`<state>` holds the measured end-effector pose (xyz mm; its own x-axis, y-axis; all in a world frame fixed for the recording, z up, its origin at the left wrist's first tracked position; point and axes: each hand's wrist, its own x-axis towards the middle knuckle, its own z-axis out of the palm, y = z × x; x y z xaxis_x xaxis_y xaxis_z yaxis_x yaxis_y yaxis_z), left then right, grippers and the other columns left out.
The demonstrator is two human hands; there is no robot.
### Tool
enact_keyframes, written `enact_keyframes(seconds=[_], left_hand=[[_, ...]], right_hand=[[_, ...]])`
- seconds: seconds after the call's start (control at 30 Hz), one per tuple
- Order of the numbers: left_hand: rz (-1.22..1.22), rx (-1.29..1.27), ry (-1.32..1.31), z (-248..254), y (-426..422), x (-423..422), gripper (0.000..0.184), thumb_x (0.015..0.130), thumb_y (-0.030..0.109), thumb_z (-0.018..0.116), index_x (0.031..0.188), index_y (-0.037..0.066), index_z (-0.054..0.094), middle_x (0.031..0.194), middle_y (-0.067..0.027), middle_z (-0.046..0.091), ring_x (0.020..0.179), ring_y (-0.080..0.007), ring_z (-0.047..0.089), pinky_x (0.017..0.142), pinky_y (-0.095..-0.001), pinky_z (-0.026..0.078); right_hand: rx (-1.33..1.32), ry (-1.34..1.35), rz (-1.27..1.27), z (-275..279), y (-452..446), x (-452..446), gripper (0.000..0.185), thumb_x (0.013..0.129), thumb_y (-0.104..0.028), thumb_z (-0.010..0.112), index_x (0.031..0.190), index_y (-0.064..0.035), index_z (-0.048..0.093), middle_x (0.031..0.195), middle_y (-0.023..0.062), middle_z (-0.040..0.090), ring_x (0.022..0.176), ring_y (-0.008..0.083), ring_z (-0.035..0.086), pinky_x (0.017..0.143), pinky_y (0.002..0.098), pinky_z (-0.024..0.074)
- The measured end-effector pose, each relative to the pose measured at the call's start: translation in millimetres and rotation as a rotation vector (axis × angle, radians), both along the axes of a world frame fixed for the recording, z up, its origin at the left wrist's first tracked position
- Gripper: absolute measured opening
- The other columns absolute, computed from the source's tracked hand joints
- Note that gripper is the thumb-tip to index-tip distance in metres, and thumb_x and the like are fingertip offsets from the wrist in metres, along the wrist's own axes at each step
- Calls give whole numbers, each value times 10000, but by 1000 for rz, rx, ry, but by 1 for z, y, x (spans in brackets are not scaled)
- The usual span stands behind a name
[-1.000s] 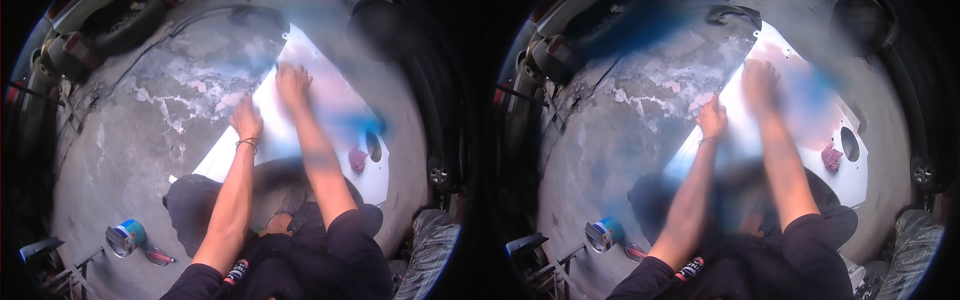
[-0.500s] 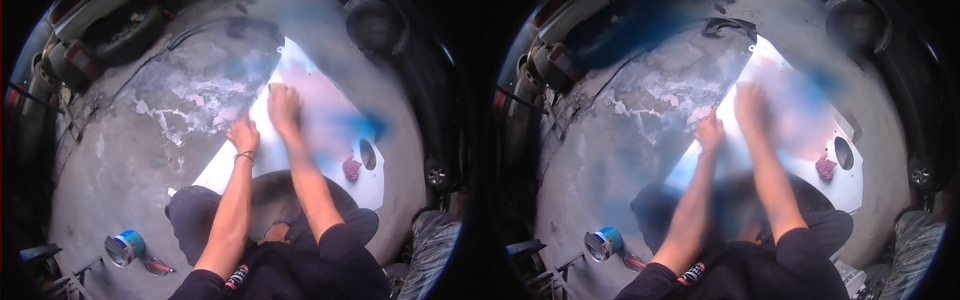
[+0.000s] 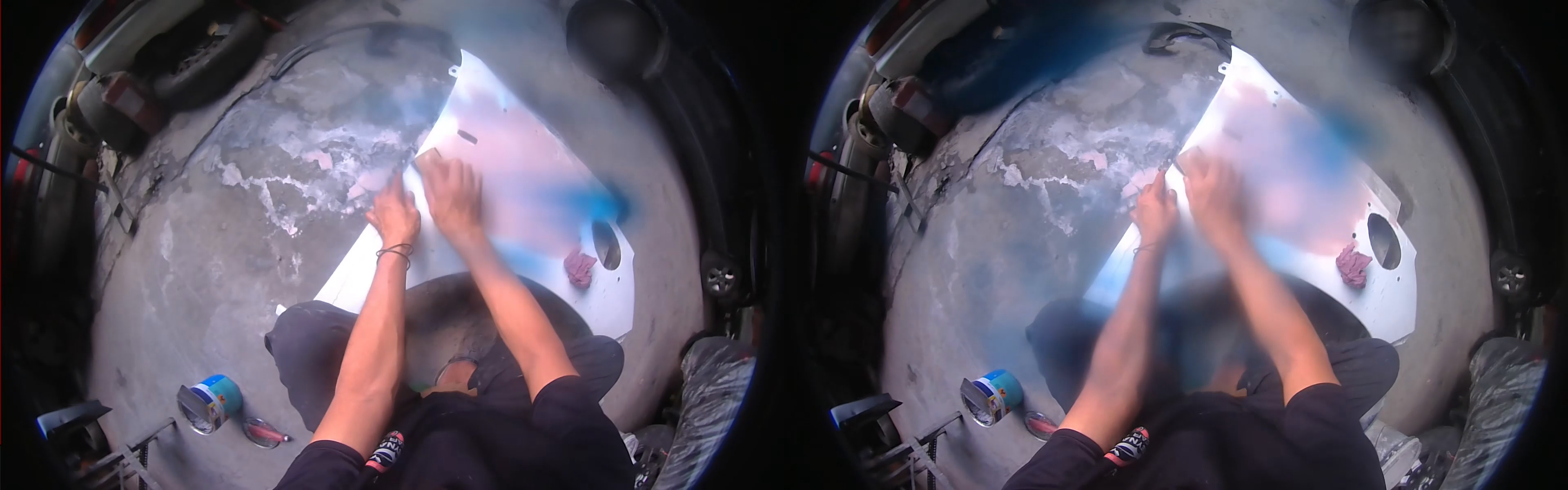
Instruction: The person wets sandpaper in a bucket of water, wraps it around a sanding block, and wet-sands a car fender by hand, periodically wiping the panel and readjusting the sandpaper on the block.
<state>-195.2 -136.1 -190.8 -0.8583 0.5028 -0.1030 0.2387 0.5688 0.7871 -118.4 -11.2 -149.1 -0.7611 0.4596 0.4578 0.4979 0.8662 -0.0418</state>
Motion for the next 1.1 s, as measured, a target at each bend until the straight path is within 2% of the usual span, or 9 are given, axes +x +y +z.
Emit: enact_keyframes(seconds=[0.13, 0.27, 0.37, 0.47, 0.5, 0.6, 0.73, 0.97, 1.1], left_hand=[[-43, -49, 23, 1, -6, -1, 624, 1003, 132, 615, 1619, 193, 540, 1496, -189, 653, 1380, -413, 602, 1121, -717, 369], [-32, -9, 58, 0, -5, -2, 604, 999, 116, 587, 1600, 165, 552, 1464, -175, 671, 1386, -422, 595, 1100, -698, 394], [-24, -2, 48, 3, -3, -1, 584, 1001, 121, 584, 1583, 160, 569, 1413, -167, 695, 1355, -406, 617, 1097, -676, 410], [15, -47, 143, -1, -4, 6, 580, 997, 125, 594, 1576, 165, 581, 1366, -151, 715, 1322, -387, 637, 1084, -656, 428], [11, -55, 135, 1, -4, 8, 580, 997, 125, 594, 1576, 165, 581, 1366, -151, 715, 1322, -387, 637, 1084, -656, 428], [8, -87, 61, 10, -4, 3, 575, 1003, 137, 599, 1577, 171, 581, 1374, -144, 704, 1322, -375, 631, 1076, -659, 429], [0, -71, 74, 6, -1, 4, 577, 1010, 146, 611, 1585, 171, 575, 1399, -143, 693, 1352, -374, 610, 1074, -685, 418], [30, -24, 56, 10, -2, 4, 547, 1006, 122, 601, 1551, 164, 627, 1398, -143, 704, 1329, -378, 621, 1102, -682, 385], [63, 23, 52, -3, 2, 1, 553, 982, 91, 602, 1526, 172, 658, 1367, -148, 720, 1306, -376, 636, 1078, -673, 387]], right_hand=[[-32, -28, -49, 23, 24, -20, 424, 1043, -267, 680, 1460, -190, 660, 1210, 147, 663, 1139, 396, 621, 955, 573, 471], [20, 94, -96, -2, 19, -28, 445, 1040, -241, 672, 1483, -206, 649, 1184, 124, 660, 1112, 372, 622, 937, 558, 467], [3, -4, 187, -17, -14, 11, 461, 1041, -278, 674, 1493, -194, 647, 1249, 121, 684, 1173, 345, 641, 942, 560, 485], [119, -73, 6, 8, 27, 4, 449, 1047, -271, 670, 1490, -197, 657, 1284, 129, 687, 1189, 349, 641, 959, 552, 487], [-57, -171, -59, 32, 35, -2, 453, 1053, -266, 672, 1502, -215, 655, 1334, 133, 684, 1226, 354, 638, 999, 548, 490], [-108, -46, -63, 36, 32, -6, 455, 1056, -271, 676, 1508, -227, 654, 1381, 127, 680, 1237, 354, 631, 1036, 546, 475], [-71, -17, 113, 6, -16, 42, 453, 1049, -268, 690, 1499, -230, 662, 1381, 91, 679, 1235, 354, 619, 1045, 552, 449], [33, -44, 99, 10, 12, -7, 449, 1013, -238, 723, 1462, -256, 707, 1374, 41, 688, 1186, 324, 624, 1017, 513, 454], [5, -130, 358, 15, 8, 82, 458, 1006, -177, 696, 1456, -259, 717, 1351, 55, 704, 1179, 339, 636, 1010, 504, 464]])
